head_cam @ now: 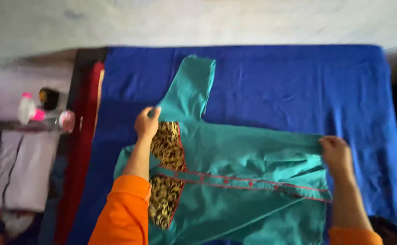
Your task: Ironing a shirt and then fastening the buttons on an ironing table.
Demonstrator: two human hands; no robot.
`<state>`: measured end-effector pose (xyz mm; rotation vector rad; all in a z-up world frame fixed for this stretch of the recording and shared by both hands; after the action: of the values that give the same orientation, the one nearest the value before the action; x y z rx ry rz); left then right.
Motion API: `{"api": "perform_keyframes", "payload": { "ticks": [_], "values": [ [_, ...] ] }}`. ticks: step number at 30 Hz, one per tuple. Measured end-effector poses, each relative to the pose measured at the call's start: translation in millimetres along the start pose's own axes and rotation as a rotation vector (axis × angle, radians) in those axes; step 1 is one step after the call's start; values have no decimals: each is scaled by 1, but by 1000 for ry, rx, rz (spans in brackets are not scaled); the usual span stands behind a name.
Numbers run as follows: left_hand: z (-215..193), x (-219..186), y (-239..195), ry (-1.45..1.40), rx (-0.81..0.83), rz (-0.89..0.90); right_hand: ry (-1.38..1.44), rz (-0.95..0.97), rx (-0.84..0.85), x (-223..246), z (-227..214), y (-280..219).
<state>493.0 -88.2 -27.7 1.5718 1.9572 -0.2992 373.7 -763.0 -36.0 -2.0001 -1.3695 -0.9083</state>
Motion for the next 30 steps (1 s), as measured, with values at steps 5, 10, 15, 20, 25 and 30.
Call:
{"api": "perform_keyframes", "payload": {
  "ticks": [5,10,15,20,25,30],
  "values": [
    [-4,-37,44,50,351,-365,-144,364,172,99,10,-3],
    [16,-65,72,118,474,-392,-164,312,220,79,7,8],
    [70,-80,88,160,179,-169,-268,276,220,61,13,10],
    [83,-105,111,134,476,-315,-278,328,226,48,14,10],
    [37,-134,126,-204,271,47,-269,299,205,46,12,4],
    [-15,-143,113,-335,-231,326,-39,119,25,37,11,-4]
  ]
}}
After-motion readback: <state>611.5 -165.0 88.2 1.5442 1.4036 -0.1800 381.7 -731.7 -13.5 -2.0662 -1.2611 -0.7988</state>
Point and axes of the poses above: each hand's wrist, its own y-axis towards the middle knuckle, its own z-axis out of the palm, x = y × z, the point moved 1 cm from there along y, towards the middle knuckle, and after that the axes turned 2 degrees about x, right-handed, at the moved point
